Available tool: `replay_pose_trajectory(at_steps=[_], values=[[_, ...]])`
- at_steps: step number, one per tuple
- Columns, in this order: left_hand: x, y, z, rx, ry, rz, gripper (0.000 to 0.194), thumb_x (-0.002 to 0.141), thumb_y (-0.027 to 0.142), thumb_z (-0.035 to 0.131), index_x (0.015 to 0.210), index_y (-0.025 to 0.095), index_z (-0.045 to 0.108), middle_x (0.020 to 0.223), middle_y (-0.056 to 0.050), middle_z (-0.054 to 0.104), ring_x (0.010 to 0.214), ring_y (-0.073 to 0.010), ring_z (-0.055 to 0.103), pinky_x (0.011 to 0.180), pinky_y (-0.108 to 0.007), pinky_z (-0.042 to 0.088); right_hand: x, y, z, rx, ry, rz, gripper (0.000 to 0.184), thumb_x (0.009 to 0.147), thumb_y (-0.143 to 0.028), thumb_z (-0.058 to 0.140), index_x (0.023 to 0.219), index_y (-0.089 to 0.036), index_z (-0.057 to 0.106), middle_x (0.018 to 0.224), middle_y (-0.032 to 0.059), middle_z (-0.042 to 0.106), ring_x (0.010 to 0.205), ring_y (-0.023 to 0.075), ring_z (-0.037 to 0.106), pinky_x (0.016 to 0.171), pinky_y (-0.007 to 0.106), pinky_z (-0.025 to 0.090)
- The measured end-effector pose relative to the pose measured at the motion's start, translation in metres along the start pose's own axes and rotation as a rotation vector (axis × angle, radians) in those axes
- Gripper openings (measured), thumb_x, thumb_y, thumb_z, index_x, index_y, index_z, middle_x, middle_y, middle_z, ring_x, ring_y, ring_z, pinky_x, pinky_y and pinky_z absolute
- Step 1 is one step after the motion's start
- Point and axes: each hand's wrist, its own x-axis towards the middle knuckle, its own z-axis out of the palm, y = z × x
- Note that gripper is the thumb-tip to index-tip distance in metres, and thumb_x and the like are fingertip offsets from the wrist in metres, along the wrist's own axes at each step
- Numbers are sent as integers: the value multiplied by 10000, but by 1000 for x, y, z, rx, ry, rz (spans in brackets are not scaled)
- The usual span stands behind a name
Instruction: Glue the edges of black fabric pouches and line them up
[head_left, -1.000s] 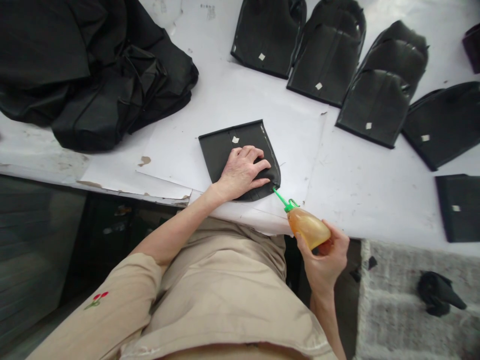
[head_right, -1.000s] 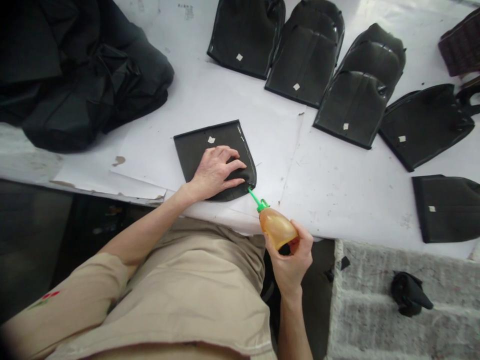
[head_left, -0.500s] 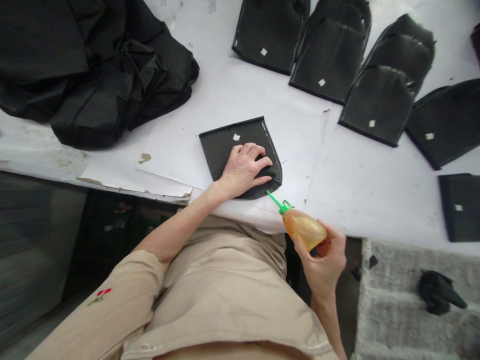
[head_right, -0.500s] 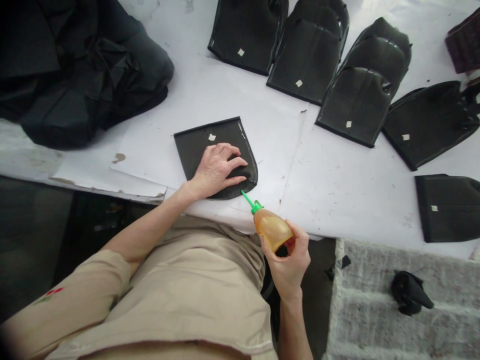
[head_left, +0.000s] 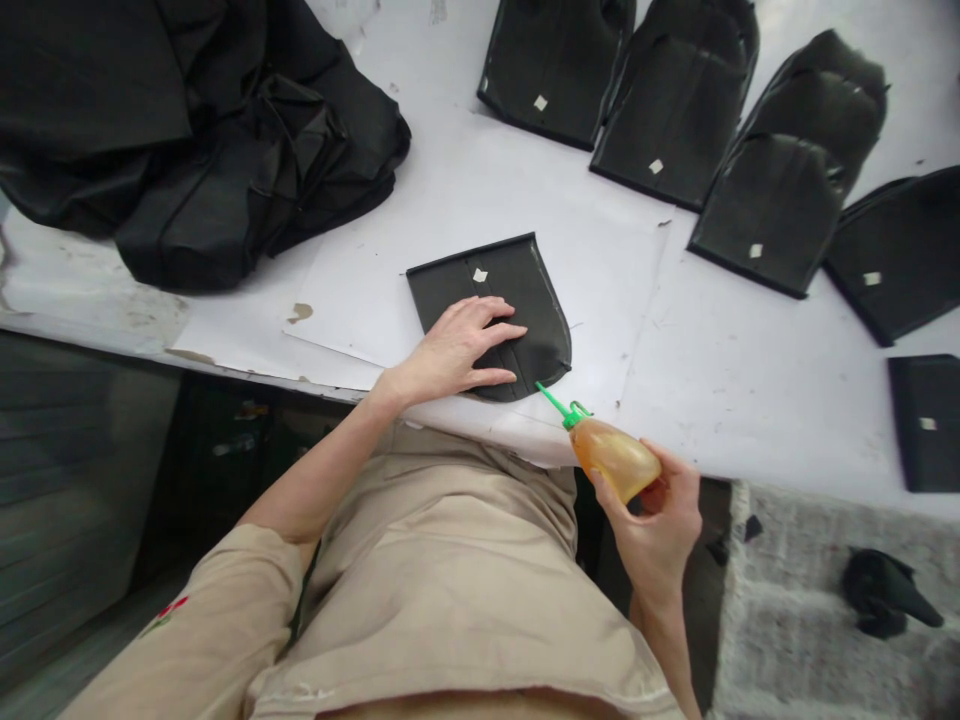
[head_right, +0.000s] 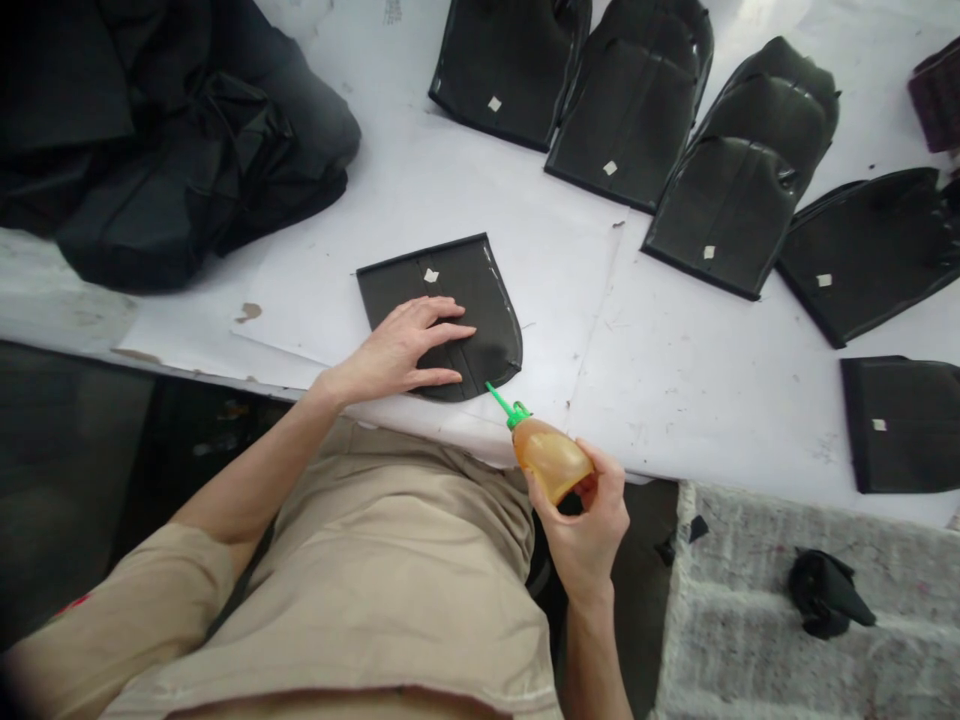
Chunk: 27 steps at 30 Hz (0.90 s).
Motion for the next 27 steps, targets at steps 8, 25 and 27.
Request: replay_pose_trajectory(at_steps=[8, 25, 27], values=[[-14, 1, 18, 77, 62, -11, 577, 947, 449, 739, 1450, 193, 617, 1565, -189, 525, 1531, -341, 409, 1296, -585, 254, -4, -6, 1, 27, -42, -29, 549, 758, -350, 911, 1219, -181, 667, 1080, 92, 721, 895, 239, 753, 721, 350, 669], [-24, -5, 11, 2, 14, 27, 819, 772, 553, 898, 1461, 214, 614, 1597, -209, 486, 1543, -395, 379, 1289, -635, 247, -3, -3, 0, 17, -38, 15, 585, 727, -367, 925, 1215, -175, 666, 1078, 90, 727, 877, 236, 748, 726, 353, 668], [-25, -4, 15, 34, 23, 42, 875, 751, 570, 909, 1480, 201, 597, 1597, -224, 481, 1542, -408, 375, 1290, -638, 235, -5, -4, -1, 17, -45, 16, 584, 732, -364, 923, 1222, -181, 662, 1097, 95, 722, 919, 252, 752, 748, 373, 671]])
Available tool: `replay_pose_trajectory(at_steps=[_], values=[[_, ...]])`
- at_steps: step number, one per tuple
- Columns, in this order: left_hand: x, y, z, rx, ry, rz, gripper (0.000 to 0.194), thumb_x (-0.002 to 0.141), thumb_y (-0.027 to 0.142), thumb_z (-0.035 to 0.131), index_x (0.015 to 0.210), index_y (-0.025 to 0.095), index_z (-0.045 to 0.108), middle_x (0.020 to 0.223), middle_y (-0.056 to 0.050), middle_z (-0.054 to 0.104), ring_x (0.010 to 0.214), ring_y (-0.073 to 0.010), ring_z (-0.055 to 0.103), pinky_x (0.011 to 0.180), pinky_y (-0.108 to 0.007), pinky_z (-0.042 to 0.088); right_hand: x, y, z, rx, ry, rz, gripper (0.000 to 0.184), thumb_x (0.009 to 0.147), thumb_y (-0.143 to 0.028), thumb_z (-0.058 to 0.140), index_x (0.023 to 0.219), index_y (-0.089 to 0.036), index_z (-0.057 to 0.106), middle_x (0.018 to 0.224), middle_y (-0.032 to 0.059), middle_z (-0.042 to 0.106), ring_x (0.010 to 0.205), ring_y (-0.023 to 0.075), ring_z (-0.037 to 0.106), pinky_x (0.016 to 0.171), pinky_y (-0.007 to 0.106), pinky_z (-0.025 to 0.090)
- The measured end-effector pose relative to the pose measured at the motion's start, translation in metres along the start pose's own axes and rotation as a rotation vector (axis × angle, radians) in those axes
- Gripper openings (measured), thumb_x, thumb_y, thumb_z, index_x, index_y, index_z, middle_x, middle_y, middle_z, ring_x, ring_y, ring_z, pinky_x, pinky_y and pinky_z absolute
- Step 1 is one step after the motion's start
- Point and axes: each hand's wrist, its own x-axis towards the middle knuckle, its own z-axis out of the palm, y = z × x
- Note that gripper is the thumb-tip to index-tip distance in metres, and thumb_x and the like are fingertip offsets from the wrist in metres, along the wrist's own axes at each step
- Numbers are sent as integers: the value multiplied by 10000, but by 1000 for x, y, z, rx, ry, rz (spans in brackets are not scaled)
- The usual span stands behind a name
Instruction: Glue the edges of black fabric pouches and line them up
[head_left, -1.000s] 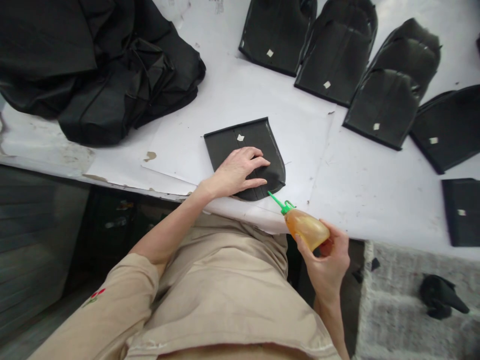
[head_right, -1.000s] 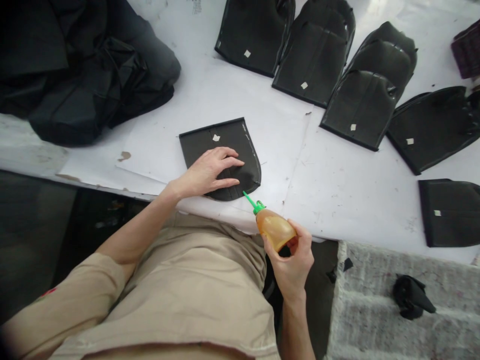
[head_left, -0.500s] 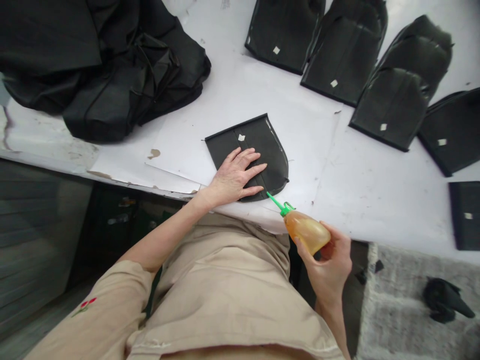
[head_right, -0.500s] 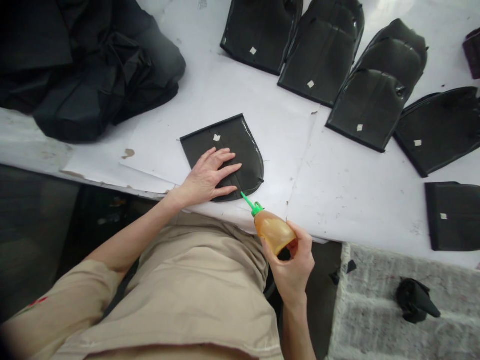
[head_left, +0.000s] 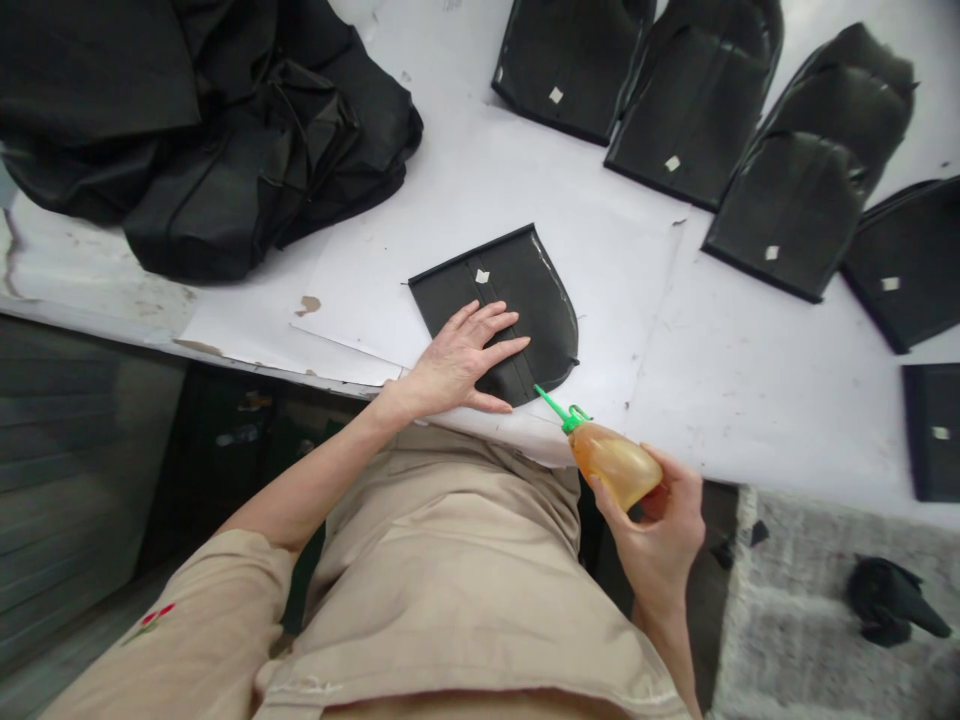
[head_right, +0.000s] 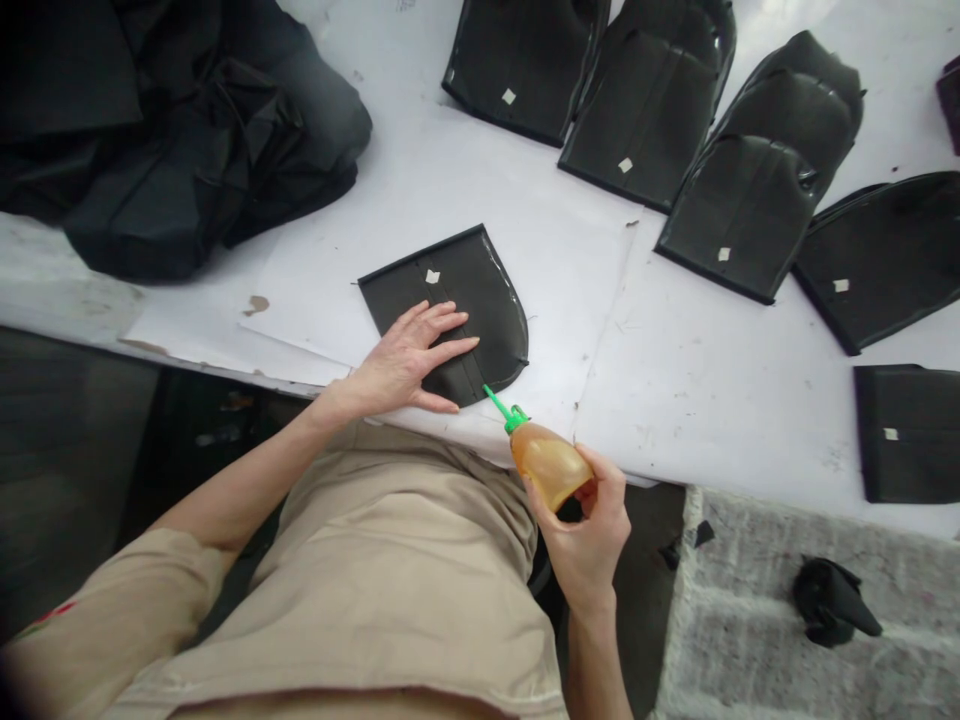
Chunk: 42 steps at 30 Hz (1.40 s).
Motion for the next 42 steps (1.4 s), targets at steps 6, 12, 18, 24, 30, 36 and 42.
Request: replay_pose_trajectory(at_steps=[6, 12, 18, 24, 30, 36, 42], values=[[7, 3, 4, 31, 11, -24, 856, 783, 557, 888, 1497, 201, 581, 1603, -223, 473, 1549, -405, 362, 1292, -634, 222, -2, 2, 2, 2, 15, -14, 586, 732, -370, 921, 1227, -189, 664, 1090, 93, 710, 925, 252, 746, 744, 385, 671], [19, 6, 9, 60, 31, -55, 793, 826, 525, 860, 1494, 201, 582, 1611, -219, 468, 1560, -394, 352, 1291, -628, 225, 1, 6, 8, 43, 54, 15, 601, 709, -365, 932, 1211, -175, 661, 1074, 90, 725, 879, 228, 741, 714, 355, 669], [20, 6, 11, 93, 27, -47, 670, 909, 438, 794, 1489, 178, 581, 1614, -221, 470, 1564, -381, 351, 1298, -614, 226, -3, 7, 11, 66, 42, 19, 580, 726, -359, 922, 1213, -179, 663, 1053, 82, 718, 850, 215, 728, 688, 342, 658], [19, 5, 14, 119, 37, -52, 561, 965, 356, 724, 1485, 198, 585, 1616, -202, 477, 1568, -368, 351, 1286, -623, 248, -5, 8, 11, 63, 26, -19, 586, 734, -329, 923, 1237, -190, 655, 1085, 79, 711, 885, 223, 735, 718, 345, 655], [19, 5, 16, 149, 40, -48, 541, 993, 378, 683, 1487, 183, 584, 1622, -197, 472, 1570, -361, 348, 1293, -602, 248, -7, 6, 12, 49, -10, -65, 570, 755, -319, 913, 1247, -186, 658, 1111, 93, 715, 939, 239, 751, 755, 358, 668], [19, 4, 17, 155, 44, -50, 527, 1022, 422, 632, 1496, 199, 574, 1629, -178, 468, 1574, -349, 342, 1297, -600, 241, -6, 4, 15, 21, -12, -106, 561, 769, -330, 905, 1251, -192, 654, 1110, 87, 721, 933, 237, 751, 741, 342, 667], [19, 5, 17, 160, 44, -57, 498, 1029, 375, 626, 1494, 204, 578, 1624, -174, 477, 1572, -343, 348, 1298, -592, 250, -9, 2, 20, 22, -74, -145, 572, 779, -322, 900, 1271, -201, 635, 1115, 83, 720, 941, 218, 743, 729, 292, 653]])
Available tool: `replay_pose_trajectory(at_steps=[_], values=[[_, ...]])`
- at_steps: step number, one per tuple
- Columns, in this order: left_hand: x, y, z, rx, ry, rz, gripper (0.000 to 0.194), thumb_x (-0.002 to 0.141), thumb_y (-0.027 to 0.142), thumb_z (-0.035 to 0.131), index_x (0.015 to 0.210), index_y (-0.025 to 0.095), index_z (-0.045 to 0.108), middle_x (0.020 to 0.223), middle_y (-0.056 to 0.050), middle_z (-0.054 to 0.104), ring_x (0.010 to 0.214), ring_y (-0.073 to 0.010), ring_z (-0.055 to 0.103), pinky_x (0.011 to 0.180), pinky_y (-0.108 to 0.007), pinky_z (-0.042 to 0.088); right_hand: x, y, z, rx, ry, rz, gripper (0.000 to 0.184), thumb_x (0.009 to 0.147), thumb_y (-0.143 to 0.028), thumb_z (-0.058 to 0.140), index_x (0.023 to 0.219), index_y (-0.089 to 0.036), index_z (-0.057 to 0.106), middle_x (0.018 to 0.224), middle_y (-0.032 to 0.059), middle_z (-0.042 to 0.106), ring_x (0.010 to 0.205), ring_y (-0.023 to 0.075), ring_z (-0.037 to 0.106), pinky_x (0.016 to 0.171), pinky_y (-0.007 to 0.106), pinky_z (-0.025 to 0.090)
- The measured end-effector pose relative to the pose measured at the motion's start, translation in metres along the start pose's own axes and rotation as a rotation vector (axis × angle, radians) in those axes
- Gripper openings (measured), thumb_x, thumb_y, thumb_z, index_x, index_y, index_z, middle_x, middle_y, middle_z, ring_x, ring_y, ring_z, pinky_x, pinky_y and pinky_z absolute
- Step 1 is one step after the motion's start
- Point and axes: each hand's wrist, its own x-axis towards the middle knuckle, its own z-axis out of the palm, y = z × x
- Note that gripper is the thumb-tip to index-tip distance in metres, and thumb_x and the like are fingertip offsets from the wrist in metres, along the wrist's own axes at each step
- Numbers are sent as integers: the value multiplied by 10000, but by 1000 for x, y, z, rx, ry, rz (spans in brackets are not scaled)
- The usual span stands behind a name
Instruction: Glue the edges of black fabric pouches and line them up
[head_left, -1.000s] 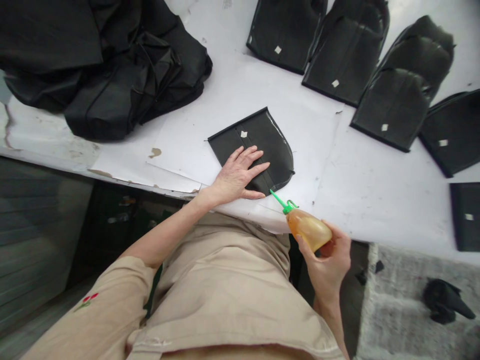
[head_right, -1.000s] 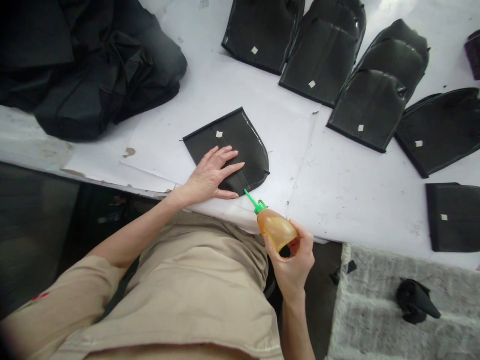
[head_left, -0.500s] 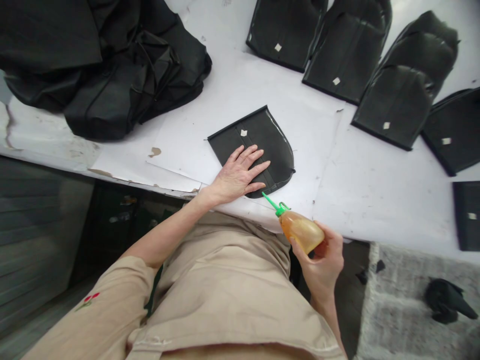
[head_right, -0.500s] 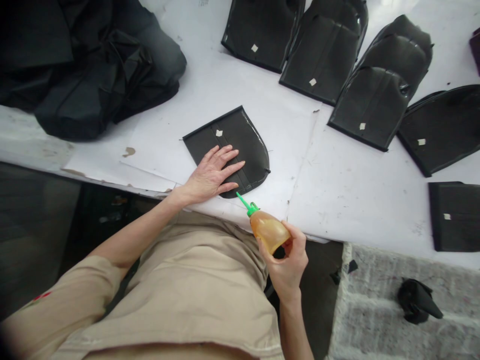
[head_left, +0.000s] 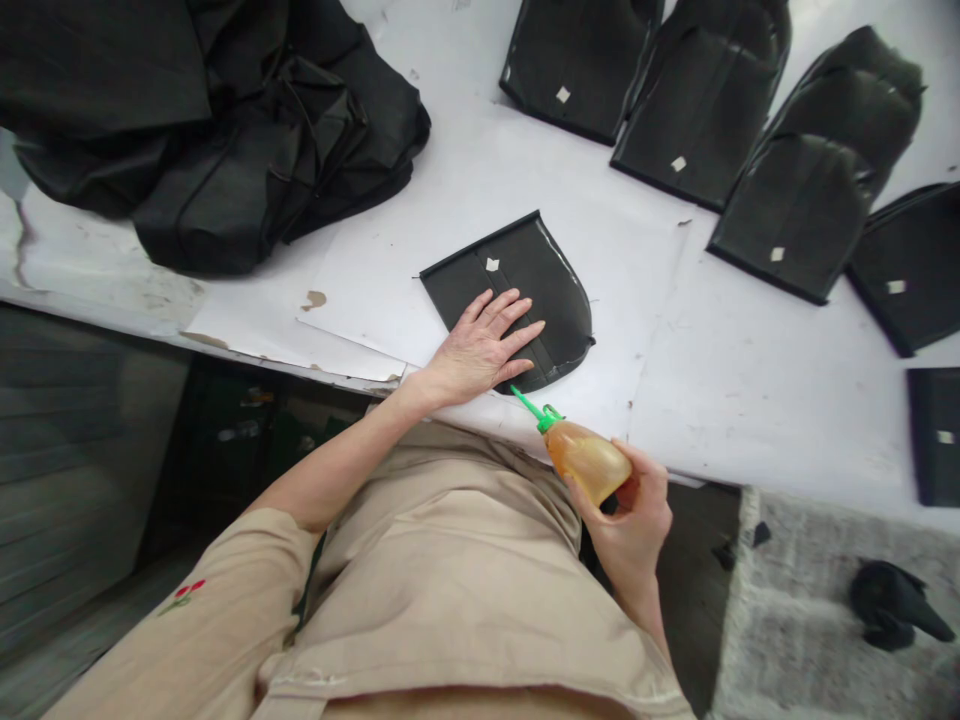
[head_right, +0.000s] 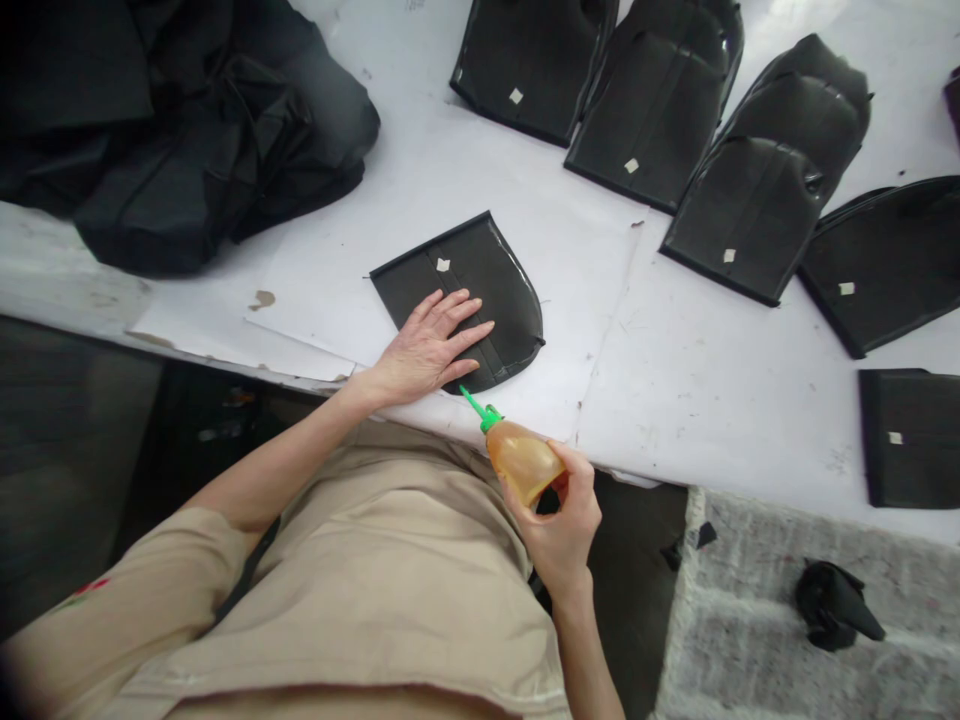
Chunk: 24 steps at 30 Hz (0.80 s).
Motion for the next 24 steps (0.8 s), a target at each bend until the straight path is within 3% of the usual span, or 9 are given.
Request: replay_pose_trajectory(at_steps=[8, 13, 18, 22, 24], values=[[1, 2, -1, 12, -11, -7, 488, 1023, 311, 633, 1493, 191, 581, 1625, -182, 474, 1574, -344, 344, 1299, -595, 249, 9, 0, 10, -54, 17, -12, 593, 777, -346, 898, 1282, -193, 628, 1124, 91, 713, 946, 221, 729, 716, 294, 641], [1, 3, -4, -6, -28, -18, 491, 1014, 304, 648, 1490, 203, 580, 1626, -174, 474, 1577, -335, 340, 1302, -591, 247, 12, -5, 1, -8, -47, 47, 572, 773, -340, 897, 1261, -200, 635, 1130, 88, 714, 932, 212, 733, 720, 286, 647], [1, 2, -3, -16, -19, -25, 482, 1021, 319, 636, 1486, 203, 588, 1620, -171, 480, 1572, -331, 346, 1300, -586, 242, 15, -10, -14, 152, -71, 286, 538, 704, -362, 924, 1154, -208, 673, 1064, 58, 728, 848, 200, 725, 669, 285, 633], [3, 2, -10, -30, -35, -37, 465, 1029, 365, 624, 1469, 213, 611, 1599, -167, 504, 1548, -325, 377, 1272, -556, 284, 17, -3, -18, 478, -14, 580, 476, 699, -387, 899, 1074, -209, 667, 881, 17, 722, 565, 139, 619, 407, 212, 455], [6, 5, -14, -12, -39, -46, 462, 1029, 394, 623, 1456, 218, 625, 1576, -168, 524, 1514, -334, 410, 1232, -545, 322, 18, 4, -19, 656, 16, 683, 470, 700, -446, 866, 1049, -194, 677, 877, 41, 729, 529, 138, 592, 366, 207, 400]])
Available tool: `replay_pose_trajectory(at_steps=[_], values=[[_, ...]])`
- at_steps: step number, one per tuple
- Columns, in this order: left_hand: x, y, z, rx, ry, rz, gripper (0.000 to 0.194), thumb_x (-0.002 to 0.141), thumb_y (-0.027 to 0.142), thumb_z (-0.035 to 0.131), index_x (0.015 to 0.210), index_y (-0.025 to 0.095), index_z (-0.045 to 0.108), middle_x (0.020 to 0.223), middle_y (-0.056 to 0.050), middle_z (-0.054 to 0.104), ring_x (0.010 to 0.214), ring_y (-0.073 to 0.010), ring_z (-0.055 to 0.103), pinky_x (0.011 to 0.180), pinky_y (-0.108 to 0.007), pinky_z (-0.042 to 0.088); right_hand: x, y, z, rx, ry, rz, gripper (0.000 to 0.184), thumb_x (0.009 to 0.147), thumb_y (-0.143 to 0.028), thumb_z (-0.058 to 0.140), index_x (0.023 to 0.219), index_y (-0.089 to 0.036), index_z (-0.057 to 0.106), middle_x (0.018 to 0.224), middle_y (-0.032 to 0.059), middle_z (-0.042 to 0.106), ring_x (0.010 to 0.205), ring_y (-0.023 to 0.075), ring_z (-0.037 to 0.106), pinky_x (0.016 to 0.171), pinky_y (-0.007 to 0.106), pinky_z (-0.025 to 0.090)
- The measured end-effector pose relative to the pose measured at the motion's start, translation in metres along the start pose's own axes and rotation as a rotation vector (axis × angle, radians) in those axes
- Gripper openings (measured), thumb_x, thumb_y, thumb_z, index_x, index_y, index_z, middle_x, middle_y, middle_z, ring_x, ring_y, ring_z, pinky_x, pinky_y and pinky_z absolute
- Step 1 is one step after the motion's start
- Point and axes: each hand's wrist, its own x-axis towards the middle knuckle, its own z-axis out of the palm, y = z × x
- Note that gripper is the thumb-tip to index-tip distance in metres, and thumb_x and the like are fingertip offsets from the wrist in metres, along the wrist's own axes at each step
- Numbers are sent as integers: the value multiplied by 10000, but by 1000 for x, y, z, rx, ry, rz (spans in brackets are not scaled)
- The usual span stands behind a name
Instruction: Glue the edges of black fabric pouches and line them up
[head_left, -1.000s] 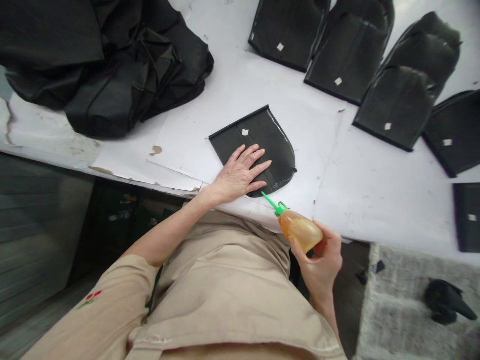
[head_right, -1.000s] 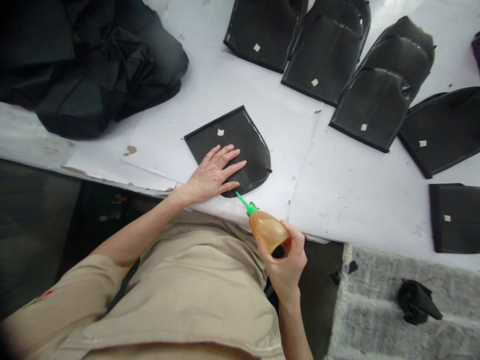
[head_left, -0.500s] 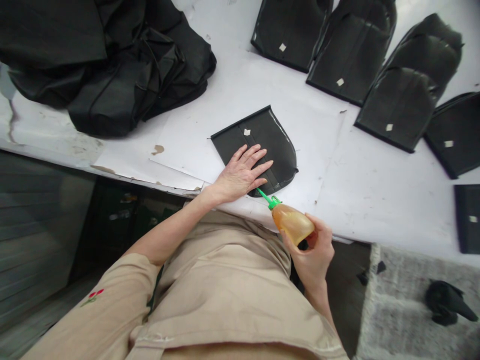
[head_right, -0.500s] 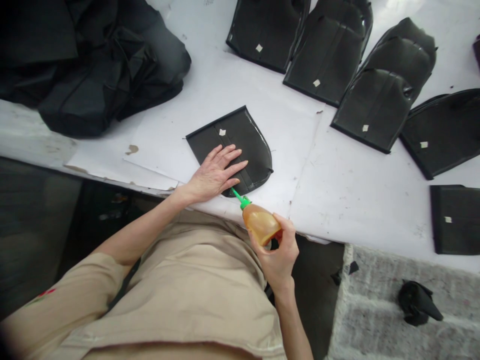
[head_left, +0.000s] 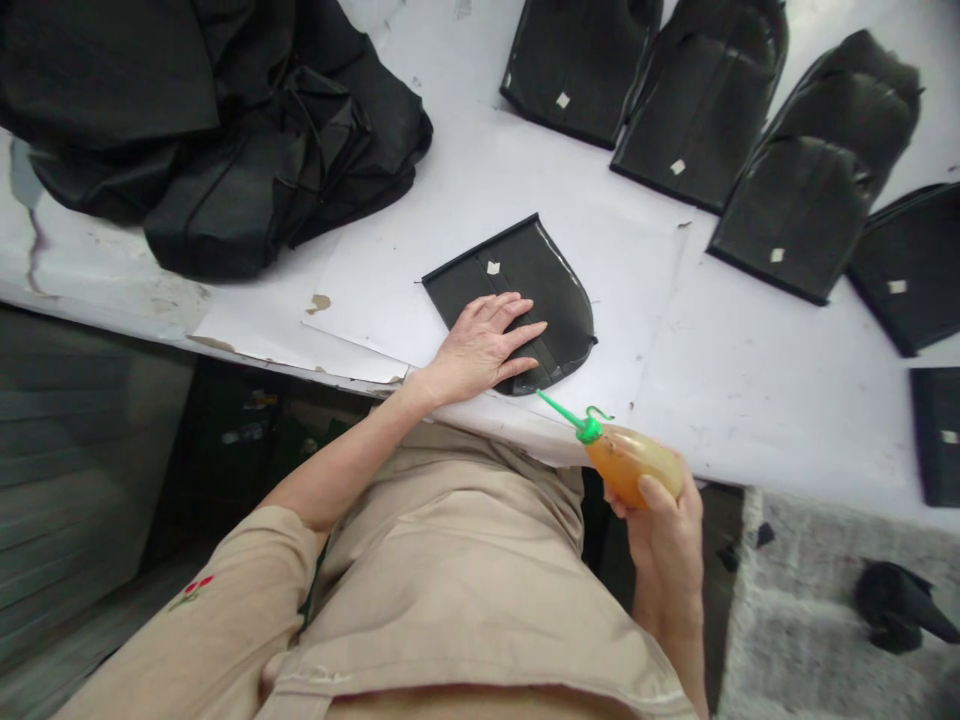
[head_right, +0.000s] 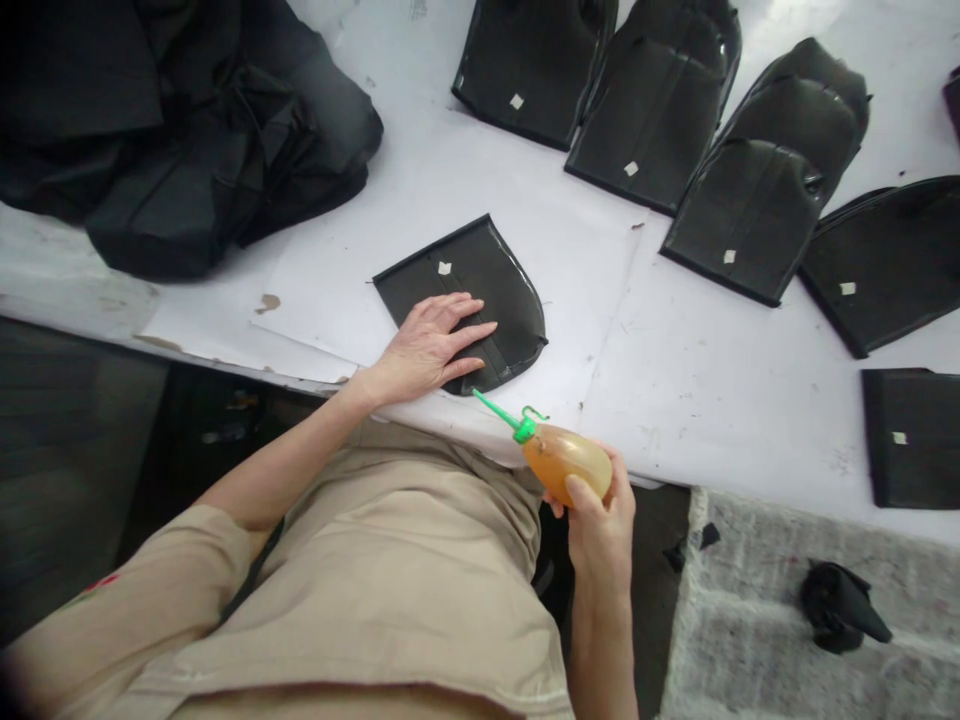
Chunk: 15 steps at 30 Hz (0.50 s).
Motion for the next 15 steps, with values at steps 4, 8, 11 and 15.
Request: replay_pose_trajectory(at_steps=[4, 8, 11, 15], values=[[15, 14, -3, 98, 24, -44, 488, 990, 460, 676, 1404, 201, 662, 1489, -201, 570, 1390, -381, 481, 1094, -548, 392, 8, 0, -8, 309, 98, 39, 550, 661, -535, 864, 1083, -209, 731, 1046, 86, 727, 729, 176, 661, 433, 207, 475], [32, 32, 3, 173, 35, -105, 499, 968, 508, 694, 1336, 171, 689, 1406, -229, 592, 1275, -394, 524, 1000, -525, 419, 11, -7, -12, 349, 183, -76, 554, 649, -548, 868, 1071, -211, 745, 1005, 68, 711, 680, 151, 610, 387, 182, 405], [34, 38, 8, 149, 59, -144, 509, 992, 512, 655, 1355, 155, 675, 1419, -234, 585, 1289, -396, 514, 1012, -523, 416, 9, -9, -12, 184, 190, -235, 478, 668, -467, 848, 1028, -180, 718, 1005, 83, 716, 657, 167, 621, 368, 205, 401], [25, 30, 6, 13, 60, -175, 485, 1032, 504, 597, 1404, 198, 655, 1460, -183, 595, 1355, -357, 493, 1065, -499, 418, 7, -3, -10, 119, 177, -236, 471, 701, -438, 821, 1055, -174, 656, 969, 80, 723, 575, 166, 622, 351, 219, 387]])
